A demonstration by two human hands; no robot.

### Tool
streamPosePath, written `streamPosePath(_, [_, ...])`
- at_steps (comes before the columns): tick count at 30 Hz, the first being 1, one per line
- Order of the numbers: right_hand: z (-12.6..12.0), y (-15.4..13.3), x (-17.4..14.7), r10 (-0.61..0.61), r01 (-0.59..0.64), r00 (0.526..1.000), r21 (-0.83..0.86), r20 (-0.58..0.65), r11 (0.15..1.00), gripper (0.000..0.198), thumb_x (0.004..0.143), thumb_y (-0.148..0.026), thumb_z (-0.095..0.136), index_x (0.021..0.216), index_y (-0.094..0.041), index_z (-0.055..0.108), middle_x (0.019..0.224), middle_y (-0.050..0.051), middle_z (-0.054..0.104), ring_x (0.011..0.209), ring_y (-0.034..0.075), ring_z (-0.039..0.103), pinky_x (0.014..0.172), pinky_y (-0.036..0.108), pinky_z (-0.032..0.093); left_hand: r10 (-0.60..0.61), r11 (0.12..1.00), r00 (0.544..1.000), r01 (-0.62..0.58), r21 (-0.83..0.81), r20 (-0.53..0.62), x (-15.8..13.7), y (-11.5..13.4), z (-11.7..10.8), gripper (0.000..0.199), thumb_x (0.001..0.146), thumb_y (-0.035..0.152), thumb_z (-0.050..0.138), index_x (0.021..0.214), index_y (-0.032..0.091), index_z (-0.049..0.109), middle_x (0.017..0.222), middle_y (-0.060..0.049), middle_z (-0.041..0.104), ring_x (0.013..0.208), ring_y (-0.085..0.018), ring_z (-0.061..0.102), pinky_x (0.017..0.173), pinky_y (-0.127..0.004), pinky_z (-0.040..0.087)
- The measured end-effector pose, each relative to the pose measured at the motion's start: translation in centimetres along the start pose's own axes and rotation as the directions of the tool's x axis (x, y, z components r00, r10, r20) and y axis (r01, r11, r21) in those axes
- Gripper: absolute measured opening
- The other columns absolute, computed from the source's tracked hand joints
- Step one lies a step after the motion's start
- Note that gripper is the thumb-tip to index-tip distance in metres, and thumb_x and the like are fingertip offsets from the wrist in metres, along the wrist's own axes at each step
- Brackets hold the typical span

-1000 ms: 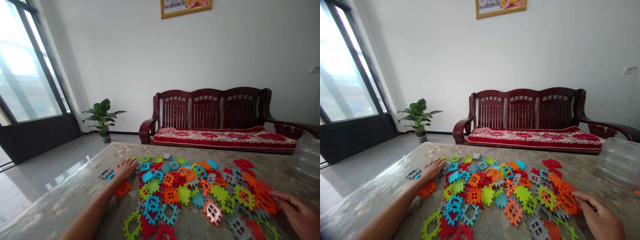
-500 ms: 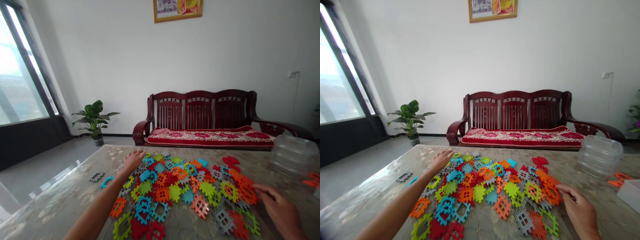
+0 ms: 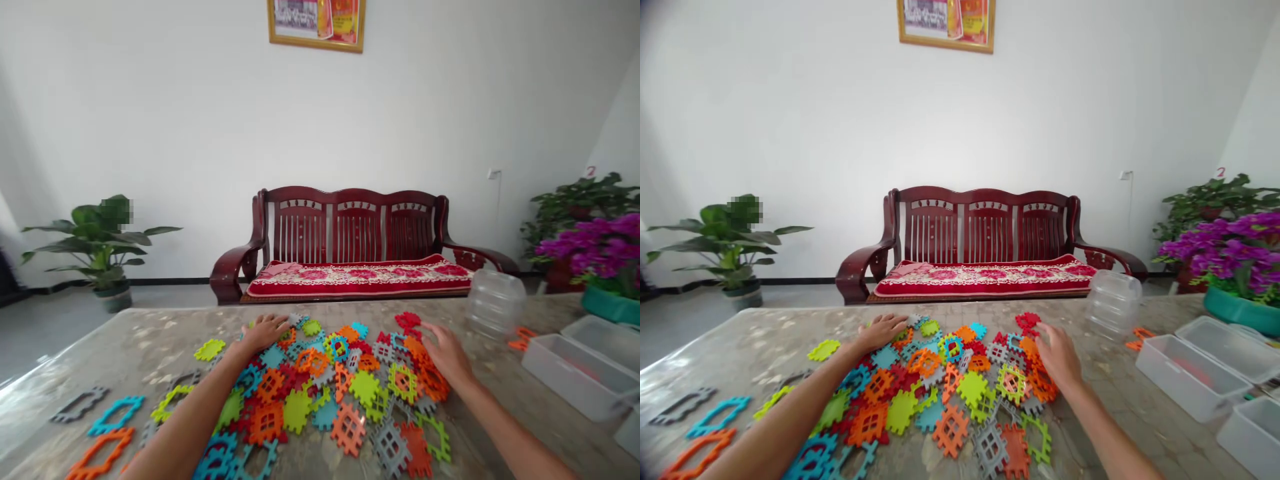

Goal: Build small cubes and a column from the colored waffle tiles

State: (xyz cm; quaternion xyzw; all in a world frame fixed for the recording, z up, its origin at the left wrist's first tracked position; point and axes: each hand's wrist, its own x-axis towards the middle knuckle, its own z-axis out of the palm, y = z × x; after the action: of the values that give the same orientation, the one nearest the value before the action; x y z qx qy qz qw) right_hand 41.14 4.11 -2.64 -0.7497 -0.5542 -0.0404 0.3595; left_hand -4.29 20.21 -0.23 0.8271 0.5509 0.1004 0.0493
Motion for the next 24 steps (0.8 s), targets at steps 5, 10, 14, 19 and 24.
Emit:
streamPosePath(5, [1.9,-2.4,6.0,0.126,-0.061,0.961,-0.256,0.244,0.965,0.055,0.088,-0.041,0.047,0.136,-0.016,0.054,0.141,0.016,0.052,0.131,0.031,0.048,0.108,0.043,0.036,-0.019,0.999,0.992,0.024,-0.040,0.122,-0.9,1.1,0.4,0.047,0.094,0.052,0.035,0.134,0.041,0.057,0.146,-0.004,0.052,0.137,-0.035,0.037,0.108,-0.066,0.025])
streamPosePath(10, [3.8,-3.7,8.4,0.290,-0.138,0.893,-0.404,0.344,0.904,0.068,0.080,-0.058,0.055,0.138,-0.021,0.053,0.144,0.019,0.049,0.129,0.041,0.047,0.100,0.052,0.041,0.017,0.995,0.987,-0.002,-0.097,0.157,-1.9,2.6,0.0,0.055,0.095,0.058,0.025,0.138,0.038,0.053,0.149,-0.004,0.048,0.140,-0.032,0.035,0.110,-0.062,0.027])
streamPosePath(14, [4.8,-3.9,8.6,0.263,-0.095,0.896,-0.425,0.357,0.900,0.041,0.077,-0.041,0.061,0.113,-0.023,0.070,0.125,0.016,0.063,0.117,0.040,0.057,0.090,0.049,0.047,0.063,0.988,0.988,-0.043,-0.146,0.138,-1.9,4.0,0.1,0.055,0.095,0.057,0.025,0.135,0.036,0.057,0.145,-0.003,0.053,0.137,-0.029,0.040,0.113,-0.053,0.029])
streamPosePath(19, [4.5,-4.1,8.0,0.189,-0.024,0.917,-0.426,0.351,0.904,0.030,0.073,-0.027,0.062,0.101,-0.022,0.072,0.117,0.015,0.066,0.109,0.036,0.061,0.087,0.044,0.049,0.186,0.962,0.976,-0.158,-0.221,0.110,-1.2,5.9,0.6,0.054,0.096,0.054,0.026,0.124,0.029,0.065,0.135,-0.003,0.062,0.128,-0.024,0.051,0.112,-0.041,0.032])
streamPosePath(24, [3.9,-4.0,7.2,0.155,0.014,0.921,-0.428,0.357,0.904,0.031,0.074,-0.025,0.061,0.103,-0.020,0.072,0.118,0.016,0.065,0.106,0.034,0.063,0.086,0.043,0.048,0.283,0.910,0.956,-0.241,-0.337,0.081,-1.6,7.2,0.4,0.056,0.095,0.053,0.029,0.126,0.024,0.064,0.133,-0.004,0.064,0.125,-0.022,0.055,0.112,-0.035,0.035])
